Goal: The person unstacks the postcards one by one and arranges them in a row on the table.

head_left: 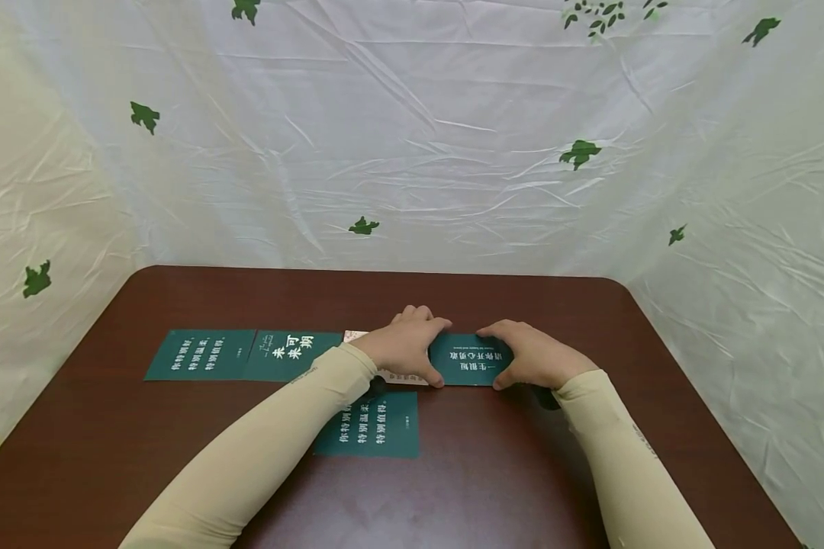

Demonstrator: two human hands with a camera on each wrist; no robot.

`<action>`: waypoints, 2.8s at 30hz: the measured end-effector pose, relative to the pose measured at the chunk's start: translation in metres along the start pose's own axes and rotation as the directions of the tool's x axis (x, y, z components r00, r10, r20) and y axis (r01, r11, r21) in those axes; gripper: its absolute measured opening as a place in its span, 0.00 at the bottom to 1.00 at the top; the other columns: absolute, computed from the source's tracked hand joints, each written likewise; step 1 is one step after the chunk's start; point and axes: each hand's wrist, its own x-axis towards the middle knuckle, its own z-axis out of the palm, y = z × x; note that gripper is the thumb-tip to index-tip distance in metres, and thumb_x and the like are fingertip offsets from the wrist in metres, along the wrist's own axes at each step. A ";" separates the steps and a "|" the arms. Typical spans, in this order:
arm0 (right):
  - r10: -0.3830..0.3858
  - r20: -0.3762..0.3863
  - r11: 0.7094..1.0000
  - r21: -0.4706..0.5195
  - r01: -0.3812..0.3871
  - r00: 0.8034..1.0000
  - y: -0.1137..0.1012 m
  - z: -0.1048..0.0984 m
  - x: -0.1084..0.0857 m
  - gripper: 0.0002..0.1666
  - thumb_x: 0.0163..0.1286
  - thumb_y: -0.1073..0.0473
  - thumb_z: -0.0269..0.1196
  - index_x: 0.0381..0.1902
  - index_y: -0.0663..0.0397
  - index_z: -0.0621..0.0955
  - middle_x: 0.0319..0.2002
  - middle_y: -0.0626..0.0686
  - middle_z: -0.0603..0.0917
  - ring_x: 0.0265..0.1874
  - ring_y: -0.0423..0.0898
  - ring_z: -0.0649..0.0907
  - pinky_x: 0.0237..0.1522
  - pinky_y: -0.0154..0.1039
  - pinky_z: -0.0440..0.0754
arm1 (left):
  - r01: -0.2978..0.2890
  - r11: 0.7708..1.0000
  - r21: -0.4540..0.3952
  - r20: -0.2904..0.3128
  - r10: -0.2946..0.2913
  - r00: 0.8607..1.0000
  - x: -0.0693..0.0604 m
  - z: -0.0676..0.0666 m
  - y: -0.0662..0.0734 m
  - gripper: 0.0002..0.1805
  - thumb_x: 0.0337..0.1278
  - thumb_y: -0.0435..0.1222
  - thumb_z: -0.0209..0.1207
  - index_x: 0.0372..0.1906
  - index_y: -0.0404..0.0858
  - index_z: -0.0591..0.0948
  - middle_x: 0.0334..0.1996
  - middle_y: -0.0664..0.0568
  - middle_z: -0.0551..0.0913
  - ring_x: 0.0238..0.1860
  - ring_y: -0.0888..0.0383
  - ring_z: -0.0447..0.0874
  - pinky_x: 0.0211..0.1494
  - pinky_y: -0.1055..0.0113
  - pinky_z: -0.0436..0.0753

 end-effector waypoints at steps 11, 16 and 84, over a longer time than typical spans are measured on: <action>-0.003 -0.014 1.000 -0.021 0.003 1.000 -0.004 0.005 0.002 0.49 0.56 0.61 0.82 0.76 0.58 0.76 0.72 0.61 0.79 0.68 0.61 0.76 0.70 0.62 0.78 | -0.001 0.999 -0.036 -0.015 0.000 1.000 -0.002 0.002 -0.012 0.56 0.52 0.54 0.80 0.83 0.41 0.68 0.72 0.46 0.73 0.67 0.49 0.66 0.69 0.53 0.73; 0.000 -0.018 1.000 -0.024 -0.001 1.000 -0.006 0.006 0.002 0.49 0.57 0.61 0.82 0.76 0.57 0.76 0.73 0.61 0.78 0.69 0.61 0.76 0.71 0.62 0.78 | 0.008 0.999 -0.039 -0.019 -0.009 1.000 -0.003 0.003 -0.014 0.56 0.52 0.55 0.80 0.83 0.41 0.68 0.72 0.46 0.72 0.67 0.49 0.66 0.70 0.53 0.73; -0.330 -0.014 0.915 -0.250 0.316 0.944 -0.125 0.087 -0.026 0.46 0.56 0.40 0.83 0.71 0.47 0.82 0.63 0.48 0.83 0.56 0.43 0.83 0.60 0.44 0.86 | 0.022 0.999 -0.048 -0.044 -0.025 0.999 -0.178 0.004 -0.051 0.52 0.45 0.46 0.82 0.78 0.39 0.74 0.52 0.54 0.72 0.47 0.62 0.72 0.45 0.71 0.81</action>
